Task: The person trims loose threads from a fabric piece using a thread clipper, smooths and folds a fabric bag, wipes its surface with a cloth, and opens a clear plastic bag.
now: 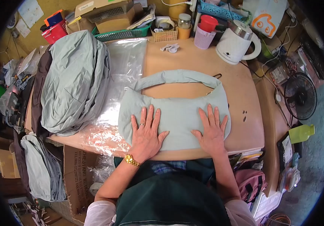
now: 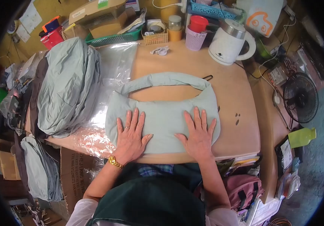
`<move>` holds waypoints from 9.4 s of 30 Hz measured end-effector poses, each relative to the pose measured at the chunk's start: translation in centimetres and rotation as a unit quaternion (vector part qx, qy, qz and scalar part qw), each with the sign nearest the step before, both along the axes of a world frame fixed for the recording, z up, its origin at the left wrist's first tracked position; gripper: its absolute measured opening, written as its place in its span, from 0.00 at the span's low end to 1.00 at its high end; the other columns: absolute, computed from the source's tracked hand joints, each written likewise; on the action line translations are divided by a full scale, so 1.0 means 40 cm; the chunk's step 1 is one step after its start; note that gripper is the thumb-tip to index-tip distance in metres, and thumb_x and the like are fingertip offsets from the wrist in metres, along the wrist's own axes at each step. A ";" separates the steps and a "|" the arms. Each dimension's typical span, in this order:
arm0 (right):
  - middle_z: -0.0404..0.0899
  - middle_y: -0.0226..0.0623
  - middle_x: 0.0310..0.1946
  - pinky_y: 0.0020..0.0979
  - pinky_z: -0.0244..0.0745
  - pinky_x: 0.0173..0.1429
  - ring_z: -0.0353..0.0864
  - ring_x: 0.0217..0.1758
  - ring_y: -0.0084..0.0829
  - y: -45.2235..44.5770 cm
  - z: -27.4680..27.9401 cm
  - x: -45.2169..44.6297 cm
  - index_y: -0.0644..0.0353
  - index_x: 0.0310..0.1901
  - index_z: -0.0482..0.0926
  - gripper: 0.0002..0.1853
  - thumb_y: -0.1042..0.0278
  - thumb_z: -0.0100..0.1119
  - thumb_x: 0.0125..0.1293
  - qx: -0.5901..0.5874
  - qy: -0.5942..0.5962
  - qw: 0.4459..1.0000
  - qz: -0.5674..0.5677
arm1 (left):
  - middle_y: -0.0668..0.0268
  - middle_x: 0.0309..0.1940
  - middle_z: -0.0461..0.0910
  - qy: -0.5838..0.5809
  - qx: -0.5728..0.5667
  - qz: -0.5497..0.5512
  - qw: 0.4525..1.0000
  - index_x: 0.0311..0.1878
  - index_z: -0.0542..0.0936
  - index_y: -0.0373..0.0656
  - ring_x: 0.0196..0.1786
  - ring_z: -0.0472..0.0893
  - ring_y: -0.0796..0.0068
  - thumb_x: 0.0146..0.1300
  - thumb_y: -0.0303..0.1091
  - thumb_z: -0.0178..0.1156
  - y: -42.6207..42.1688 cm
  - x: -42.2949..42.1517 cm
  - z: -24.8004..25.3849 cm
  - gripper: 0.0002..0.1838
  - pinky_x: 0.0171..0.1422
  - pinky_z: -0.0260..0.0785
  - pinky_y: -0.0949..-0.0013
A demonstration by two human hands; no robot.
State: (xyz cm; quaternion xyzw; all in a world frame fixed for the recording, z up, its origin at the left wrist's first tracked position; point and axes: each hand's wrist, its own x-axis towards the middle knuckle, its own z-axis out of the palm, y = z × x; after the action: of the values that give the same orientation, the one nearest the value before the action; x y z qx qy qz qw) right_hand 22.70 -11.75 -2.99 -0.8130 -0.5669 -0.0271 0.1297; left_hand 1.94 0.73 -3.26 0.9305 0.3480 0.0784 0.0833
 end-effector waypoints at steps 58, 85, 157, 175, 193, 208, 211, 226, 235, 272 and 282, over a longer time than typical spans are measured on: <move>0.77 0.32 0.29 0.33 0.74 0.40 0.76 0.29 0.30 0.230 -0.087 0.138 0.61 0.31 0.77 0.03 0.76 0.60 0.62 0.140 0.360 0.922 -0.012 | 0.51 0.75 0.54 0.036 0.000 -0.114 0.993 0.69 0.64 0.33 0.75 0.59 0.50 0.71 0.42 0.49 -0.080 0.131 -0.036 0.29 0.73 0.54 0.39; 0.83 0.41 0.35 0.40 0.75 0.48 0.82 0.41 0.41 0.206 -0.031 0.119 0.62 0.35 0.82 0.08 0.74 0.70 0.53 0.012 0.179 0.981 0.075 | 0.53 0.76 0.54 0.003 0.046 -0.102 0.994 0.69 0.65 0.36 0.71 0.63 0.52 0.70 0.44 0.51 -0.079 0.126 -0.025 0.30 0.70 0.57 0.42; 0.73 0.48 0.34 0.47 0.70 0.41 0.75 0.39 0.53 -0.044 -0.052 0.288 0.61 0.41 0.67 0.16 0.86 0.56 0.51 0.221 0.044 0.973 0.036 | 0.57 0.22 0.74 -0.284 -0.002 0.057 0.957 0.38 0.76 0.40 0.26 0.77 0.55 0.55 0.16 0.57 0.235 -0.104 0.028 0.10 0.31 0.69 0.60; 0.65 0.45 0.67 0.52 0.52 0.74 0.60 0.73 0.43 0.009 -0.004 0.049 0.56 0.63 0.68 0.24 0.65 0.59 0.66 0.037 0.112 0.993 0.026 | 0.49 0.64 0.71 -0.144 -0.052 -0.259 0.954 0.64 0.72 0.38 0.66 0.70 0.46 0.62 0.42 0.63 -0.106 0.067 0.061 0.30 0.66 0.64 0.51; 0.59 0.49 0.70 0.50 0.64 0.70 0.60 0.75 0.39 0.170 0.008 -0.048 0.66 0.65 0.65 0.36 0.45 0.61 0.67 0.141 0.754 0.638 0.069 | 0.52 0.36 0.80 -0.278 -0.070 0.089 0.954 0.35 0.82 0.36 0.40 0.79 0.51 0.55 0.35 0.70 0.249 -0.091 0.065 0.12 0.43 0.71 0.57; 0.75 0.41 0.60 0.44 0.72 0.65 0.74 0.63 0.38 0.164 0.065 -0.070 0.56 0.62 0.71 0.22 0.51 0.44 0.77 0.254 0.907 0.326 0.083 | 0.72 0.25 0.79 -0.293 -0.357 -0.007 0.887 0.38 0.81 0.36 0.33 0.74 0.84 0.67 0.35 0.63 0.119 -0.094 0.166 0.10 0.42 0.69 0.74; 0.71 0.45 0.64 0.43 0.70 0.67 0.72 0.67 0.40 0.141 0.058 -0.037 0.61 0.63 0.70 0.21 0.56 0.46 0.76 0.324 0.899 0.282 0.088 | 0.72 0.24 0.78 -0.331 -0.400 -0.010 0.854 0.36 0.80 0.36 0.32 0.72 0.85 0.67 0.35 0.63 0.117 -0.100 0.158 0.11 0.39 0.68 0.75; 0.82 0.38 0.29 0.31 0.80 0.41 0.85 0.35 0.32 0.118 0.046 -0.031 0.62 0.32 0.80 0.26 0.47 0.44 0.78 0.172 0.665 0.724 0.066 | 0.50 0.30 0.82 -0.143 -0.246 -0.064 0.957 0.46 0.81 0.38 0.36 0.82 0.50 0.59 0.45 0.67 0.101 0.007 0.282 0.20 0.42 0.72 0.57; 0.81 0.31 0.27 0.25 0.75 0.32 0.80 0.27 0.22 0.113 0.046 -0.113 0.57 0.38 0.76 0.18 0.49 0.53 0.74 0.249 0.803 0.542 0.020 | 0.50 0.28 0.81 -0.162 -0.295 -0.091 0.937 0.40 0.82 0.38 0.34 0.82 0.49 0.63 0.40 0.63 0.087 0.051 0.228 0.13 0.40 0.72 0.56; 0.78 0.25 0.29 0.23 0.70 0.36 0.74 0.31 0.18 0.059 0.079 -0.150 0.62 0.36 0.81 0.09 0.66 0.60 0.71 0.351 0.762 0.538 0.083 | 0.59 0.16 0.67 -0.288 -0.218 -0.085 0.929 0.28 0.76 0.35 0.21 0.65 0.77 0.67 0.42 0.63 0.046 0.106 0.243 0.19 0.27 0.62 0.67; 0.83 0.30 0.43 0.27 0.74 0.51 0.80 0.47 0.22 0.107 0.086 -0.096 0.60 0.51 0.78 0.12 0.73 0.63 0.67 0.469 0.713 0.521 -0.027 | 0.64 0.19 0.74 -0.220 -0.310 -0.038 0.924 0.35 0.81 0.35 0.24 0.70 0.78 0.63 0.42 0.68 0.085 -0.025 0.258 0.16 0.31 0.66 0.69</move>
State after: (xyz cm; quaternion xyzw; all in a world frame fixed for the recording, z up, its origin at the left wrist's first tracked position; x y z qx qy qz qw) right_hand 18.86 -7.47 0.46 -0.3978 -0.1683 0.2959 0.8520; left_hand 0.96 4.12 7.06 0.8298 0.2922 0.1663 0.4454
